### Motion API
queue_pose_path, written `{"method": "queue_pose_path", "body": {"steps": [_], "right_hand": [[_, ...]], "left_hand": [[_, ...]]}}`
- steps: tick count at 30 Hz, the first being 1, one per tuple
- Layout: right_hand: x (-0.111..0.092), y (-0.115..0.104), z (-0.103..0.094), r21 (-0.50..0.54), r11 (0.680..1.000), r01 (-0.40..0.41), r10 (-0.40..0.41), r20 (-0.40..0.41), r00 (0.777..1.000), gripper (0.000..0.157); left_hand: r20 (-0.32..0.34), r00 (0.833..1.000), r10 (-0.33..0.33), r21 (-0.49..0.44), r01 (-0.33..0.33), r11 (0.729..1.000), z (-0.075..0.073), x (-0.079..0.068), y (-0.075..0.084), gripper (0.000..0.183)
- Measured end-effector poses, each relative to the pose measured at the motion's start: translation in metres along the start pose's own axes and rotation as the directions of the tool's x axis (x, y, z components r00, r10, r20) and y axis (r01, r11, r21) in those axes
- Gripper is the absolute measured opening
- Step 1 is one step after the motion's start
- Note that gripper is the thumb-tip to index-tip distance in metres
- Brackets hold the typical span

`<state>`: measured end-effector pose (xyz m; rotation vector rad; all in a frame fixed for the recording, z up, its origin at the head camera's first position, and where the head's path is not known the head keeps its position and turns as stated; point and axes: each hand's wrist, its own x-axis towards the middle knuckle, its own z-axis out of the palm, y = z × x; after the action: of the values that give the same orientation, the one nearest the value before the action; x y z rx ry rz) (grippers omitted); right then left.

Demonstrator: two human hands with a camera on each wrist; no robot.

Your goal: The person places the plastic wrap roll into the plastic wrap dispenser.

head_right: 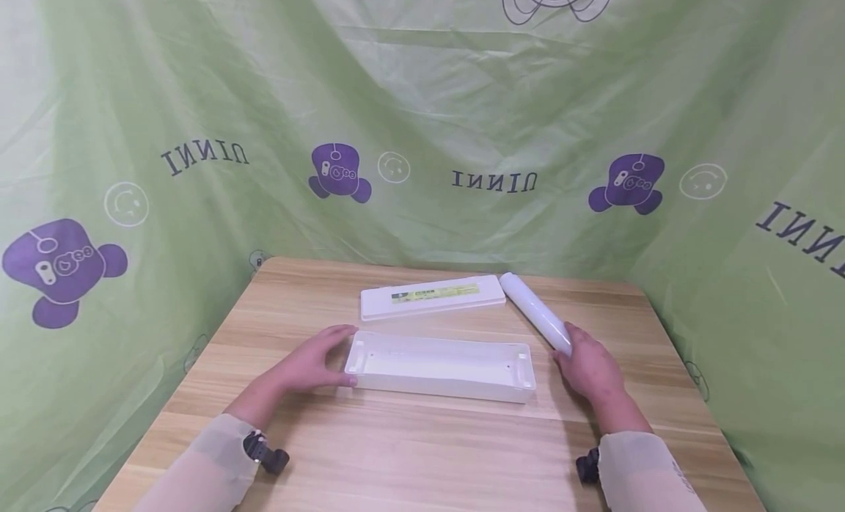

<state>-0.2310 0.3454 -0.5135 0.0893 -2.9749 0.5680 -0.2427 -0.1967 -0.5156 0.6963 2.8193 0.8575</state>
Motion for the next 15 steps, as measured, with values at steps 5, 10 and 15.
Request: {"method": "queue_pose_path", "body": {"steps": [5, 10, 15], "right_hand": [[-0.0012, 0.0018, -0.0001, -0.001, 1.000, 0.001, -0.001, -0.018, 1.000, 0.068], [-0.0009, 0.0042, 0.0017, 0.015, 1.000, -0.003, 0.003, -0.033, 0.999, 0.067], [-0.0014, 0.0041, 0.0035, 0.027, 1.000, -0.001, 0.003, -0.059, 0.998, 0.066]], "left_hand": [[-0.004, 1.000, -0.001, -0.009, 0.001, 1.000, 0.0005, -0.0001, 0.0002, 0.115], [-0.007, 1.000, 0.003, 0.003, -0.003, 1.000, 0.0014, -0.0001, -0.0011, 0.113], [-0.006, 1.000, -0.004, 0.005, 0.004, 1.000, 0.0021, -0.0002, -0.0017, 0.113]]}}
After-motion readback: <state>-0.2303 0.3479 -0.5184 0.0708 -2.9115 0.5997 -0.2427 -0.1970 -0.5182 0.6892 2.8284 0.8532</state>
